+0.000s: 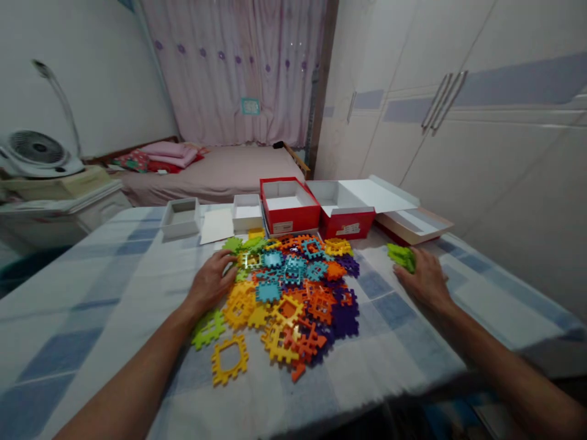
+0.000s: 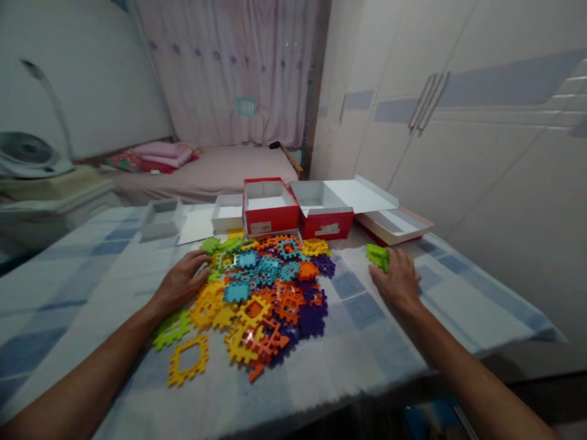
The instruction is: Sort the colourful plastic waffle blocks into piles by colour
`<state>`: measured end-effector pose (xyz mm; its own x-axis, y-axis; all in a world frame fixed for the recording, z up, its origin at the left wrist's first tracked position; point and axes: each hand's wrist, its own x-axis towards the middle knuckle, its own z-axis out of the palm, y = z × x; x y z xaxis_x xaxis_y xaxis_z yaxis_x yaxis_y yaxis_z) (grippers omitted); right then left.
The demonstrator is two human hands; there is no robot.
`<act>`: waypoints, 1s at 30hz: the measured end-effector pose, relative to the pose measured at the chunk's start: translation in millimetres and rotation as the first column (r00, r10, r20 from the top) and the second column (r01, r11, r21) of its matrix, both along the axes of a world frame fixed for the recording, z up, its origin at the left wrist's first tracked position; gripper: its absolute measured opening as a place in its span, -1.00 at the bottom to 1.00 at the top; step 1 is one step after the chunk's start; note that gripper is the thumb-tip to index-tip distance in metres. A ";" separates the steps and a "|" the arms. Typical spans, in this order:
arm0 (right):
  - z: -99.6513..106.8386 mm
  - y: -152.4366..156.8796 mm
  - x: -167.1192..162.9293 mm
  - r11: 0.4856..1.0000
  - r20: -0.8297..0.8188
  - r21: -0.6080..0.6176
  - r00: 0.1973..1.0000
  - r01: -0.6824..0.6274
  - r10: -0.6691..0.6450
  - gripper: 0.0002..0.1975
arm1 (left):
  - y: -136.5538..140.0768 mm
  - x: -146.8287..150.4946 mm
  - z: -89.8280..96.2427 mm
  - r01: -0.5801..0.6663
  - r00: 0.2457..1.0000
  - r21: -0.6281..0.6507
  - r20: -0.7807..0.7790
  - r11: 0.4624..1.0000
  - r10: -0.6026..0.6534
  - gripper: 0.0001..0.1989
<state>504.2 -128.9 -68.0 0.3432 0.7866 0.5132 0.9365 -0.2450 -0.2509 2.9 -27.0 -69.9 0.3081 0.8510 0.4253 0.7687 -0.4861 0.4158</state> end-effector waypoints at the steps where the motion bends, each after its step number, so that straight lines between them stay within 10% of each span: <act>1: 5.4 -0.3 -10.2 0.999 0.027 0.037 0.999 -0.029 0.028 -0.47 | -0.4 0.5 -0.3 -0.001 1.000 0.002 0.004 1.000 0.001 -0.68; 5: 36.7 5.4 -76.9 0.916 0.033 0.126 0.924 -0.382 0.381 -0.53 | -1.9 2.5 -0.3 -0.001 1.000 -0.003 0.031 1.000 0.001 -0.72; 10: 71.5 45.9 -191.3 0.667 -0.098 0.040 0.661 -0.744 0.744 -0.57 | -4.4 4.6 1.8 0.006 0.997 0.006 0.074 1.000 -0.006 -0.79; 16: 63.8 117.5 -290.9 0.428 -0.091 -0.243 0.460 -0.871 0.884 -0.39 | -8.7 7.4 7.1 0.018 0.995 0.017 0.100 1.000 -0.020 -0.85; 22: 49.5 141.9 -304.6 0.447 -0.115 -0.431 0.539 -0.784 0.834 -0.51 | -11.6 12.0 10.6 0.078 0.988 0.015 0.134 0.997 -0.079 -0.88; 30: 52.2 116.3 -249.6 0.520 -0.095 -0.265 0.559 -0.812 0.824 -0.71 | -13.3 12.9 13.6 0.016 0.987 -0.064 0.161 0.998 -0.006 -0.85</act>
